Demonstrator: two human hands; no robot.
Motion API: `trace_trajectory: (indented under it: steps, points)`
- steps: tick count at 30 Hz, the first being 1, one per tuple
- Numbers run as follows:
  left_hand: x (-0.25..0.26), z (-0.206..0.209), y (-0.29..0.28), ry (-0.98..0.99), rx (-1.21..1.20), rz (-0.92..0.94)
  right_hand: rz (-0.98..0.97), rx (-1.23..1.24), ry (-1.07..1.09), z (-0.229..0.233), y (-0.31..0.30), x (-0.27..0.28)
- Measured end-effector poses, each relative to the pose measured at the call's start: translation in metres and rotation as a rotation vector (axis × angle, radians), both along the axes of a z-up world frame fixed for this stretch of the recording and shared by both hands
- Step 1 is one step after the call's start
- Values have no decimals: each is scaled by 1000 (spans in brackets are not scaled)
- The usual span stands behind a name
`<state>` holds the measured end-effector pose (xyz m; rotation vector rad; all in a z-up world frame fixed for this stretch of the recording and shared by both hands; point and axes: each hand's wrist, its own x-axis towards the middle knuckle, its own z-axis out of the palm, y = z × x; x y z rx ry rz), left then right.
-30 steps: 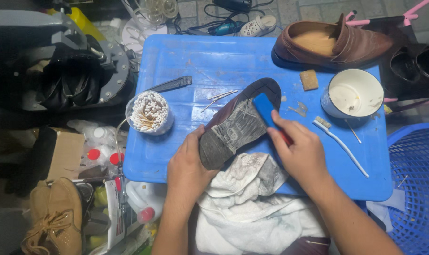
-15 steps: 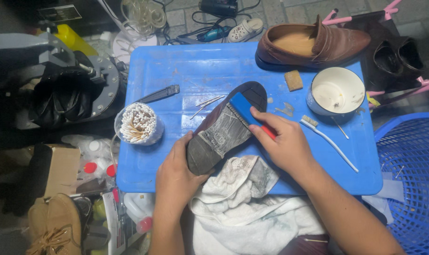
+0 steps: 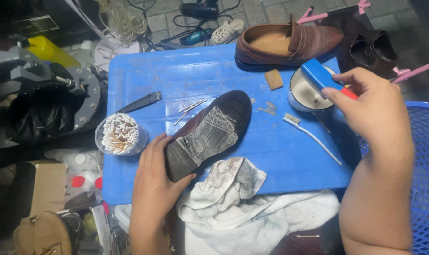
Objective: The person cleans the sole of a brown leather shoe using cotton swabs and a brush. They repeatedly apply a cleaning agent to the sole, scrub with a brush, and wipe with a cloth.
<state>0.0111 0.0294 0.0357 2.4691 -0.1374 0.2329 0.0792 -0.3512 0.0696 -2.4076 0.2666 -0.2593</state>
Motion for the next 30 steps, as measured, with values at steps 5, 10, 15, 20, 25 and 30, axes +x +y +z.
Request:
trace_trajectory:
  steps: [5,10,15,20,25,30]
  points:
    - [3,-3,-6,10,39,24,281,163,-99,-13,32,-14]
    - [9,-1,-9,-121,241,-2,502,118,-65,-28,77,-22]
    - [15,-2,-12,88,98,51,539,60,-258,-55,130,-40]
    - [15,-4,-12,49,75,45,504,46,-261,-62,143,-55]
    - [17,-6,-10,33,51,32,468,-10,-254,-60,158,-57]
    - [16,-8,-8,22,34,4,565,4,-170,-54,163,-70]
